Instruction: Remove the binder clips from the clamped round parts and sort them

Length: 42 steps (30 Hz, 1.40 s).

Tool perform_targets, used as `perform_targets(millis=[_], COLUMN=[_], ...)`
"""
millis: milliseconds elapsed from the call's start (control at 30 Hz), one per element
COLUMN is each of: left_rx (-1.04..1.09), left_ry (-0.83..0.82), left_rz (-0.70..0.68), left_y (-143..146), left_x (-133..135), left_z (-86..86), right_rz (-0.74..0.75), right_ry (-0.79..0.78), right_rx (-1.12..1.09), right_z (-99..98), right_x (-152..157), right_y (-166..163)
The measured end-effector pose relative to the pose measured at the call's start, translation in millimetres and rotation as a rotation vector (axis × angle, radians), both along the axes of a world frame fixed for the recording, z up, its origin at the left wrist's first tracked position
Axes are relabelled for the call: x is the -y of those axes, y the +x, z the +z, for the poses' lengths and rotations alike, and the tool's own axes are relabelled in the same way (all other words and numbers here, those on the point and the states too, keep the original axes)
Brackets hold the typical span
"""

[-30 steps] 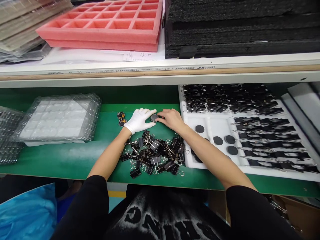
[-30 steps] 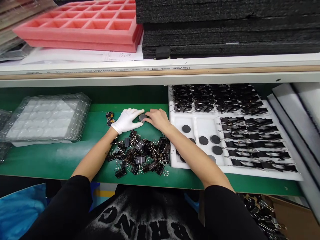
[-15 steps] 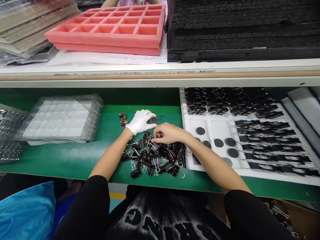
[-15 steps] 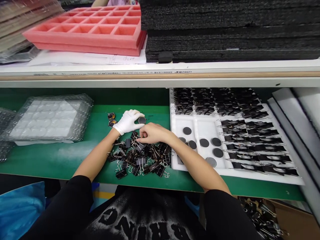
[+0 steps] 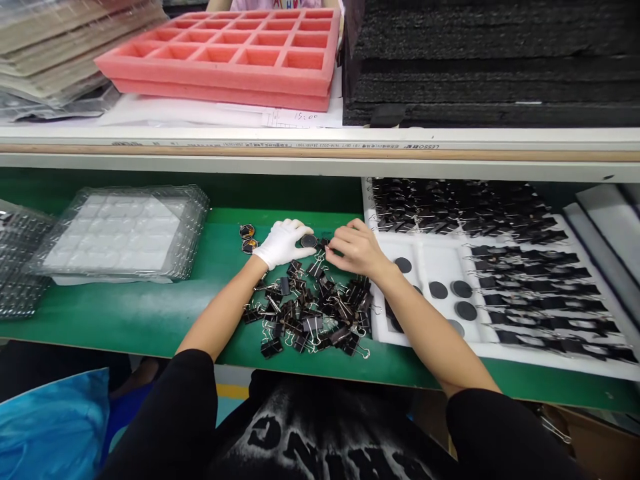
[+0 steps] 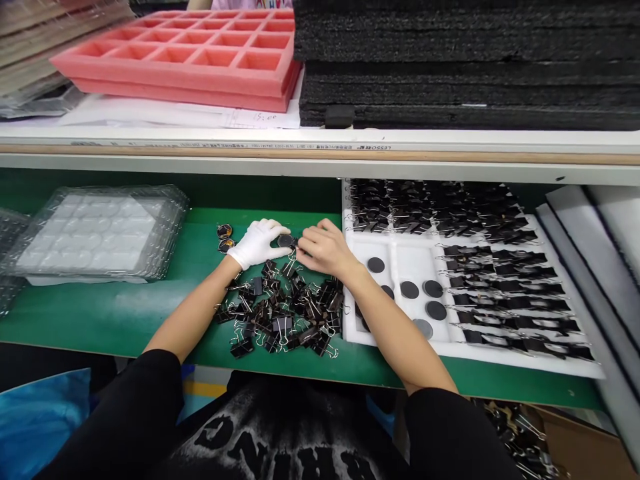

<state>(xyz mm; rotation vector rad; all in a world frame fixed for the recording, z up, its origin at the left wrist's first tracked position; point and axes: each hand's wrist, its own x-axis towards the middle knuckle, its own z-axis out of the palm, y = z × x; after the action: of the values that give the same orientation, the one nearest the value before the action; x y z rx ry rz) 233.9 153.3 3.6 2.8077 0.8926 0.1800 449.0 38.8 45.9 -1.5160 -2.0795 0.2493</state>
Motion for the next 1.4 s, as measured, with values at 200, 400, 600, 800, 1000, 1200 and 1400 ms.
perform_targets(millis=[200,400,600,800,1000,1200,1400], left_rx=[0.008,-0.027,-0.026,-0.028,-0.064,-0.091,-0.085], left_ry=[-0.009,0.027,0.040,0.000,0.033,0.055,0.028], left_rz=[-0.015,-0.003,-0.033,-0.053,-0.038,-0.037,0.010], left_y=[0.8,2.0,-1.3,-2.5,1.6,2.8,4.3], left_x=[-0.5,-0.9,-1.0,-4.6,-2.1,2.1,1.3], left_z=[2.2,1.8,2.0,2.1,2.3,3.7,-3.0], right_rz=[-0.289,-0.388,-0.207,-0.360,-0.420,-0.546,-0.564], right_ry=[-0.362,-0.254,-0.247,-0.436,-0.327,-0.273,-0.386], right_rx=[-0.127,0.112,-0.063,-0.033,0.185,0.032,-0.097], right_z=[-10.3,-21.6,-10.5,-11.2,1.0,-12.9,-42.3], right_x=[-6.1,-7.3,-8.2,-21.8,-53.6,-91.5,-94.7], right_y=[14.2,17.6,23.0,12.2,6.4,-16.9,-15.2])
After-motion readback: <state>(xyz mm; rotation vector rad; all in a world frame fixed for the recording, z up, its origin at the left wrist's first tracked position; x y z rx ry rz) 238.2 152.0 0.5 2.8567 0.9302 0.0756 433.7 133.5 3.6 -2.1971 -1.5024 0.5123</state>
